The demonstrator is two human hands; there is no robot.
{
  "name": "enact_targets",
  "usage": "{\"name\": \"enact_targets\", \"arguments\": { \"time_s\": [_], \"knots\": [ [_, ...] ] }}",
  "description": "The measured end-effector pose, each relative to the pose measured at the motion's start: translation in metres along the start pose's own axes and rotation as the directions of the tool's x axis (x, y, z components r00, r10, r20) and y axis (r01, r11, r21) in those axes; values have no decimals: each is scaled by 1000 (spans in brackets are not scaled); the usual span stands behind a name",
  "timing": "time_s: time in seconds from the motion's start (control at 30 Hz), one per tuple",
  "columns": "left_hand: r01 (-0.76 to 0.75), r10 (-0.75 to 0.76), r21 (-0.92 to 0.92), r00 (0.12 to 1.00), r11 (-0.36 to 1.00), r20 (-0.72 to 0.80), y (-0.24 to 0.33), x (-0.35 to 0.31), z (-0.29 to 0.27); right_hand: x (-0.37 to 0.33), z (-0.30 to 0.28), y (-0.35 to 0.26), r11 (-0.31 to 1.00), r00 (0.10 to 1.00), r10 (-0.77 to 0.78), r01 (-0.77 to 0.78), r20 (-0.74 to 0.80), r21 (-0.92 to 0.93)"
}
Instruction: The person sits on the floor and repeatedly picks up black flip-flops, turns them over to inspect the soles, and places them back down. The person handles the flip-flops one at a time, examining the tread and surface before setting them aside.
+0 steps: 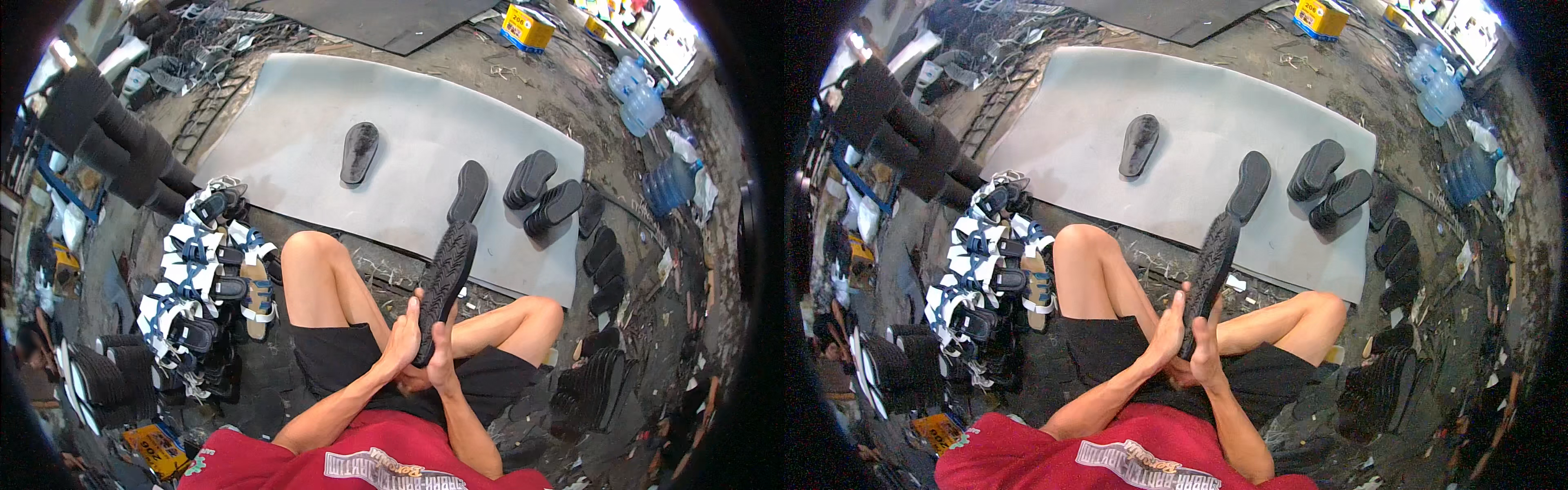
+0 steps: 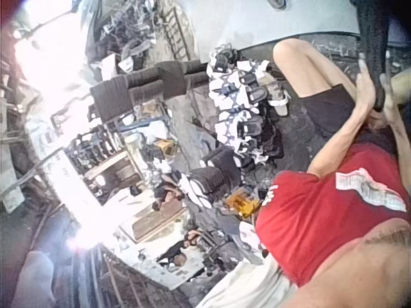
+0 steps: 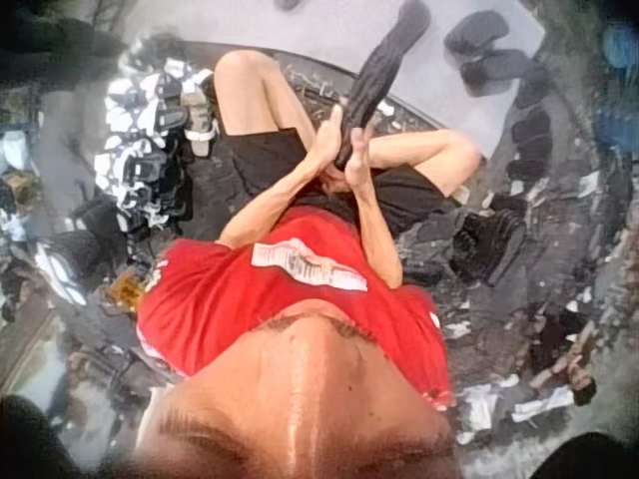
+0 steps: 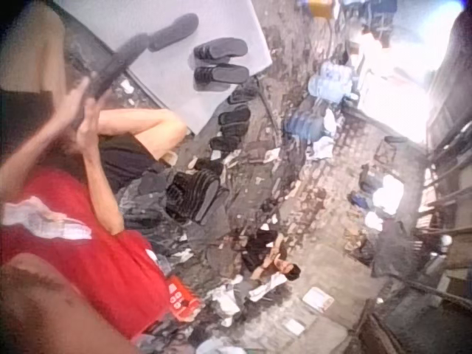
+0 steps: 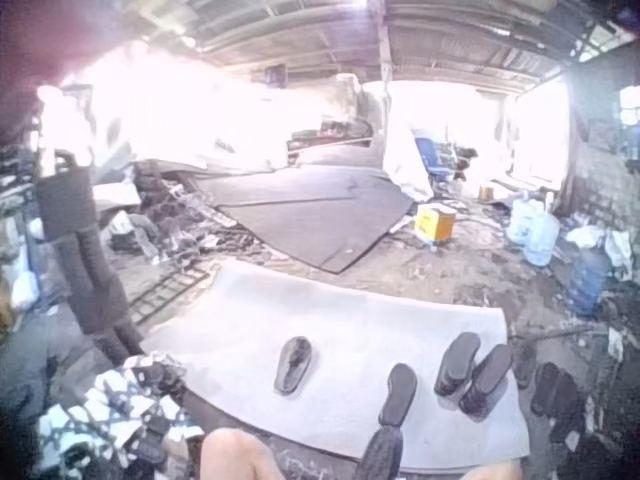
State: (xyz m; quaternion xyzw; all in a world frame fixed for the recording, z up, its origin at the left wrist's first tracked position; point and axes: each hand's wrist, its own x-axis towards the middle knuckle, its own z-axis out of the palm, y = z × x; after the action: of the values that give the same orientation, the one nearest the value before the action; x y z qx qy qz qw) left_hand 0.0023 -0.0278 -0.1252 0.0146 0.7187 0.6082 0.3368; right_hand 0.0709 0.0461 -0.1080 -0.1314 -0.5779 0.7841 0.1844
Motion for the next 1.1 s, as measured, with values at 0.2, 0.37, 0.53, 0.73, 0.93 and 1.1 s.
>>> {"name": "enact_targets", "arguments": {
  "time_s": [0.2, 0.37, 0.53, 0.73, 0.93, 1.1],
  "knots": [
    [-179, 188, 127, 981, 976, -57, -28, 29, 5, 80, -28, 24, 850, 964, -97, -51, -249, -525],
    [167, -151, -267, 985, 949, 78, -37, 34, 12, 242, -75, 36, 537, 836, -350, -192, -424, -822],
    [24, -25, -383, 1000, 923, 1, -67, 50, 26, 326, -97, 100, -171, 804, -520, -430, -290, -887],
    [-4, 8, -235, 1000, 972, 13, -78, 50, 37, 372, 56, 134, 295, 993, -66, 114, 99, -949],
    [-106, 112, -102, 992, 989, 55, -93, 50, 25, 388, 124, 209, -15, 946, -54, 320, 320, -947],
    [-46, 43, -142, 999, 989, -27, -78, 56, 28, 382, 90, 166, 138, 944, -42, 329, 326, -934]
  ]
}}
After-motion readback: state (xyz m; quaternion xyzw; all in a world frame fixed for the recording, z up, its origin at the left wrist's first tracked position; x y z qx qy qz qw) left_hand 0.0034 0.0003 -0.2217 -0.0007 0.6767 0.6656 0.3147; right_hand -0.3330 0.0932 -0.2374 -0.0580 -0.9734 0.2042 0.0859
